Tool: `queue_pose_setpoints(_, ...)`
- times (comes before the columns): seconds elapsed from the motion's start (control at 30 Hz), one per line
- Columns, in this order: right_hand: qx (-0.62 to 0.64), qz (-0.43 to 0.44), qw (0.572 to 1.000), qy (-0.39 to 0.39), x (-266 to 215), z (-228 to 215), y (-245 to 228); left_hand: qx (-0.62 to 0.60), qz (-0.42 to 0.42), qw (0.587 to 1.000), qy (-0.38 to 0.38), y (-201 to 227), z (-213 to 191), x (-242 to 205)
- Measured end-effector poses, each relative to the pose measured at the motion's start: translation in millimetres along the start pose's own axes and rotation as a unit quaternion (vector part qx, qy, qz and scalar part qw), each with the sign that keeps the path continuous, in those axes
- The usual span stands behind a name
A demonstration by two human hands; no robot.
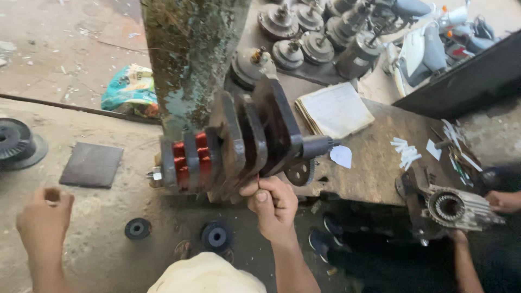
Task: The person operates a manual crank to rotate a stator core and wind copper wire around its slots. After winding, the person removes the stator from the jig, places it on the workbench, and separates the wound coils from the core.
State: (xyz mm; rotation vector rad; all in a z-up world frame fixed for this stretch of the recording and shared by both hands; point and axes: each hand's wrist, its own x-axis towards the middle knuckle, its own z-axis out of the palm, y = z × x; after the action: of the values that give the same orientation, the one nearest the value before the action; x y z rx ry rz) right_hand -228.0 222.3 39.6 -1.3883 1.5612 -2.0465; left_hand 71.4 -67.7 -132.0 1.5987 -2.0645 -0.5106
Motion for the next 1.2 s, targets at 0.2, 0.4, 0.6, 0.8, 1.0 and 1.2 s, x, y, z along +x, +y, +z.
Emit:
queue_pose_setpoints(0.2,0.002,0.004,0.999,-0.032,8,2,-14,-0.416,0.214,0.858,-0.211,109,0,-62)
queue_pose_setpoints(0.4,-0.008,0.014,0.999,-0.041,15,11,-26,-0.752,0.049,0.643,-0.139,217,2,-54)
queue_pose_setpoints(0.6,0.091,0.111,0.987,-0.076,-26,6,-12,-0.773,0.05,0.629,-0.067,190,15,-46)
queue_pose_setpoints(0.8,-0.024,0.197,0.972,-0.127,-113,-11,44,-0.753,0.04,0.648,-0.105,181,13,-42)
queue_pose_setpoints(1.0,-0.035,0.276,0.949,-0.149,-163,-41,119,-0.721,0.027,0.685,-0.107,178,20,-42)
queue_pose_setpoints(1.2,-0.042,0.257,0.959,-0.114,-181,-69,157,-0.692,0.027,0.714,-0.099,176,14,-40)
